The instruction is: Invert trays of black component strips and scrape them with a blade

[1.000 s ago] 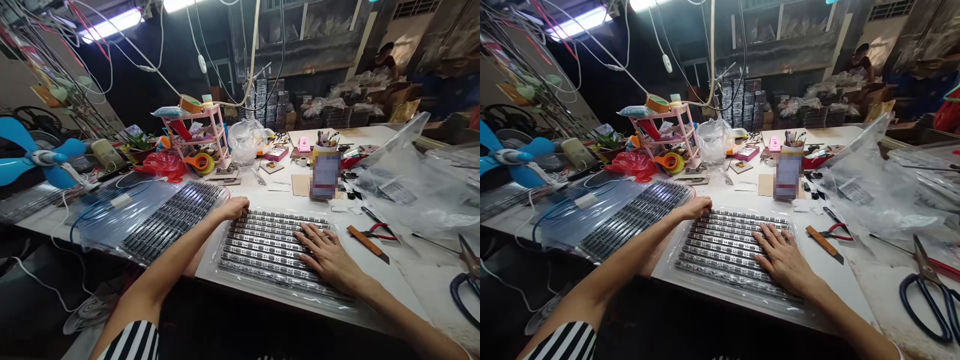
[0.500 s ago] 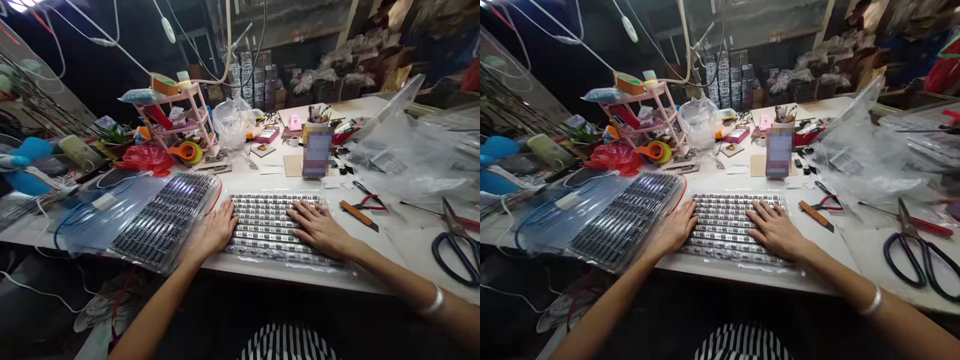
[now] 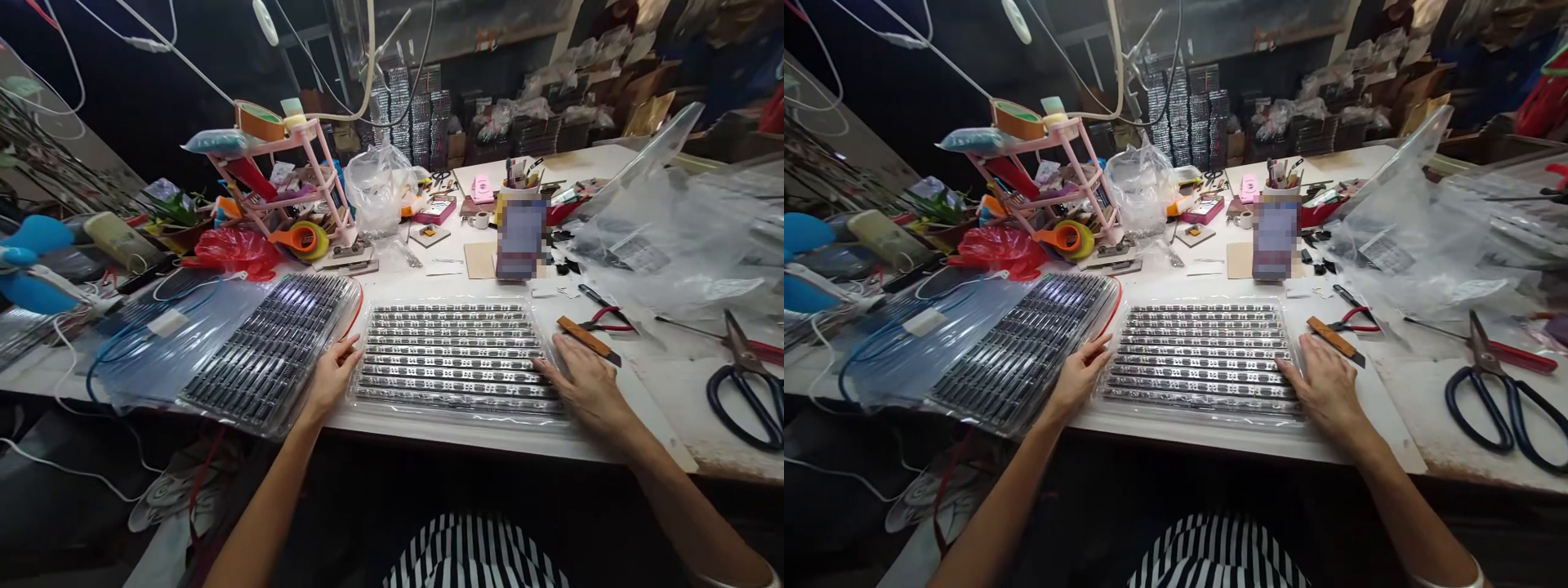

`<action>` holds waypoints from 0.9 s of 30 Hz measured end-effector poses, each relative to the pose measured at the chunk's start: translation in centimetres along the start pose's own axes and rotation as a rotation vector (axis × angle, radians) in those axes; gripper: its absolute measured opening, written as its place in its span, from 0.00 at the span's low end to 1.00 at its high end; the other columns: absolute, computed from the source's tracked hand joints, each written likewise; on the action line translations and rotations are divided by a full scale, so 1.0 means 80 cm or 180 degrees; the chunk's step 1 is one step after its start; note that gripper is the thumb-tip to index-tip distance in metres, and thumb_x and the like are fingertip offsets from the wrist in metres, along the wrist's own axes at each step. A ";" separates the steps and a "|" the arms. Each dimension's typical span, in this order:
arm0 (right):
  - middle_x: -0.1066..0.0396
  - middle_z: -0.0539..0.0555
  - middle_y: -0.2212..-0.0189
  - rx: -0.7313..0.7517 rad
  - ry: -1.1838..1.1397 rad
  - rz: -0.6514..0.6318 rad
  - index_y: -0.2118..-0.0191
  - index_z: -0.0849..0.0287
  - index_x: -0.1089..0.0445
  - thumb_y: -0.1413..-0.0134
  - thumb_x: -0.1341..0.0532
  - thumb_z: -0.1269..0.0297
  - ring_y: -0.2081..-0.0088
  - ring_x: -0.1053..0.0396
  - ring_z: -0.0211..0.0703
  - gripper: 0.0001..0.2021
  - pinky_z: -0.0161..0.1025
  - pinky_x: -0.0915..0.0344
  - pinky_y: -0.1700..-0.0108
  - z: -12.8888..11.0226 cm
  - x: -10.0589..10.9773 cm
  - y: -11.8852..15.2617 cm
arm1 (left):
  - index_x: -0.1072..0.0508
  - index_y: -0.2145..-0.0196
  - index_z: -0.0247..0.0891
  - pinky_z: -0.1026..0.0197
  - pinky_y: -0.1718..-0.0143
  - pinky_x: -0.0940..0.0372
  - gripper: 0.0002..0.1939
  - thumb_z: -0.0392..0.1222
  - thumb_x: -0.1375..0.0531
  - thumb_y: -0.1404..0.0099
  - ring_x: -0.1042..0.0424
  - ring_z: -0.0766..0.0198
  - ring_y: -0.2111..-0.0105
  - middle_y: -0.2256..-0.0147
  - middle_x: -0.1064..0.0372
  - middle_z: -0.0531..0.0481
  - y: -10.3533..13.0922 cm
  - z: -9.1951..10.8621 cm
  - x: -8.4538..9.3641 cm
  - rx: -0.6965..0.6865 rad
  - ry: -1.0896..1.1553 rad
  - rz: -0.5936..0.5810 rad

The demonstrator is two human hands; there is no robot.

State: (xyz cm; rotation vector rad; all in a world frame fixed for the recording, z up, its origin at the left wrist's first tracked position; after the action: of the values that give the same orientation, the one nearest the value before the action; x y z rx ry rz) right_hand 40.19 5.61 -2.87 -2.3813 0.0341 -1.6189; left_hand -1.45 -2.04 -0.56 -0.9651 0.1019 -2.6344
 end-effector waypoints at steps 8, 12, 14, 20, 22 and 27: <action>0.46 0.68 0.38 0.0955 0.0136 0.0424 0.40 0.65 0.42 0.38 0.52 0.50 0.40 0.46 0.62 0.28 0.59 0.43 0.45 -0.056 0.019 0.004 | 0.28 0.49 0.37 0.56 0.48 0.40 0.21 0.48 0.45 0.36 0.32 0.62 0.55 0.59 0.29 0.47 0.010 0.016 0.003 -0.0230 0.0178 -0.0137; 0.43 0.61 0.39 0.2350 0.0220 -0.0449 0.41 0.57 0.40 0.39 0.47 0.51 0.39 0.47 0.58 0.25 0.56 0.44 0.43 -0.118 0.019 0.022 | 0.29 0.48 0.38 0.58 0.50 0.39 0.21 0.47 0.46 0.35 0.33 0.63 0.57 0.61 0.32 0.48 0.013 0.016 0.000 -0.0266 0.0188 -0.0168; 0.44 0.64 0.39 0.2408 0.0407 -0.0554 0.41 0.60 0.40 0.41 0.44 0.52 0.38 0.49 0.61 0.26 0.58 0.46 0.43 -0.137 0.016 0.025 | 0.29 0.48 0.38 0.58 0.50 0.40 0.21 0.47 0.47 0.35 0.34 0.63 0.56 0.60 0.33 0.48 0.013 0.017 0.000 -0.0283 0.0192 -0.0182; 0.43 0.71 0.41 0.2309 0.0881 -0.0805 0.41 0.66 0.41 0.43 0.42 0.55 0.41 0.47 0.70 0.28 0.65 0.45 0.47 -0.163 0.007 0.026 | 0.30 0.47 0.38 0.59 0.51 0.39 0.22 0.48 0.47 0.35 0.34 0.63 0.57 0.60 0.34 0.48 0.013 0.015 -0.001 -0.0266 0.0170 -0.0195; 0.45 0.72 0.40 0.2309 0.0888 -0.0932 0.40 0.67 0.41 0.42 0.43 0.55 0.40 0.48 0.70 0.28 0.65 0.46 0.46 -0.164 0.012 0.025 | 0.30 0.47 0.37 0.59 0.52 0.39 0.22 0.49 0.47 0.35 0.34 0.63 0.58 0.61 0.34 0.48 0.014 0.015 -0.001 -0.0265 0.0162 -0.0188; 0.43 0.63 0.40 0.2250 0.0173 -0.1064 0.39 0.59 0.43 0.39 0.49 0.47 0.40 0.45 0.57 0.28 0.56 0.43 0.45 -0.133 0.034 0.003 | 0.29 0.48 0.38 0.58 0.50 0.38 0.22 0.50 0.46 0.36 0.32 0.61 0.56 0.59 0.30 0.48 0.014 0.013 0.003 -0.0285 0.0207 -0.0164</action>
State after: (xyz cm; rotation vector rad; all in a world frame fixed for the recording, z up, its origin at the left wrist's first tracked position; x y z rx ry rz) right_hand 31.52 2.83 3.21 -1.8468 -0.8213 -1.4833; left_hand -0.64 -3.14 0.19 -0.9221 0.2148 -2.7297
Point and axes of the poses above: each hand's wrist, its own y-axis away from the middle knuckle, its own x-axis out of the back of the hand, z = x × y, the point moved 3 cm from there along -y, towards the middle knuckle
